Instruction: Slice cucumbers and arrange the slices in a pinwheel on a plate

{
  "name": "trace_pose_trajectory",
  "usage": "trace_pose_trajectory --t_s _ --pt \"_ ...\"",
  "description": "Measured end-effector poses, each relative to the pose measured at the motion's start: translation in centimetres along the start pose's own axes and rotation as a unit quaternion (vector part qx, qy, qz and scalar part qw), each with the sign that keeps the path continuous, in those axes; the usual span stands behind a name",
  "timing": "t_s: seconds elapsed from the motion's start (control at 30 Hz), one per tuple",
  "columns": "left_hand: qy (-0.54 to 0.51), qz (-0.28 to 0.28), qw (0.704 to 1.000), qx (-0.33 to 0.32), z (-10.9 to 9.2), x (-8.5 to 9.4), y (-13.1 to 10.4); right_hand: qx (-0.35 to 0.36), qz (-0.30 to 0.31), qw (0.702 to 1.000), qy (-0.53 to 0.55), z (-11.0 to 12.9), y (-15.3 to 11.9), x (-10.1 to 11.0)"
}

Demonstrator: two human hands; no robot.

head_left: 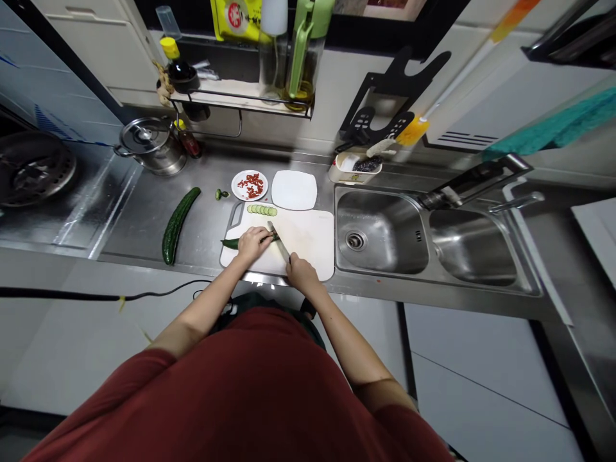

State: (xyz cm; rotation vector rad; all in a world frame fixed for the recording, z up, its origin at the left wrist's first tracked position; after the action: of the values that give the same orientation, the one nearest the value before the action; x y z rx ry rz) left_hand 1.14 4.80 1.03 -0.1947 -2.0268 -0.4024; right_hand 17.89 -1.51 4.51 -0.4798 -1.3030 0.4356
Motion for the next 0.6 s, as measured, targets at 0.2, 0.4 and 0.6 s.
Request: trace_pose_trajectory --t_s 0.2,0.4,0.6 --pt "-0.003 0.010 1.000 0.006 -0.1 0.2 0.1 0.006 -0.004 1.000 -0.005 0.8 0.8 0.3" --pt "0.001 0.007 1.000 0.009 -0.1 0.1 0.1 0.013 -0.014 1.000 -0.007 1.9 2.0 0.6" --pt "-0.002 0.011 1.000 0.008 -0.1 0.2 0.1 0.010 -0.023 1.000 -0.006 1.6 2.0 0.2"
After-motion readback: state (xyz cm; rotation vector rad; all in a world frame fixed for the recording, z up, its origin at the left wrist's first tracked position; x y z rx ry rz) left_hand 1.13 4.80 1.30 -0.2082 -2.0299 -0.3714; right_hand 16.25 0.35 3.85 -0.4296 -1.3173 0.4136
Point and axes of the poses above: each hand's wrist, its own y-axis towards the middle knuckle, its own x-axis out of the back of the hand, z = x × y, the point moved 5 cm from there along y, towards the middle knuckle, and after that the axes turned 9 degrees about -x, right-handed, at the moved point
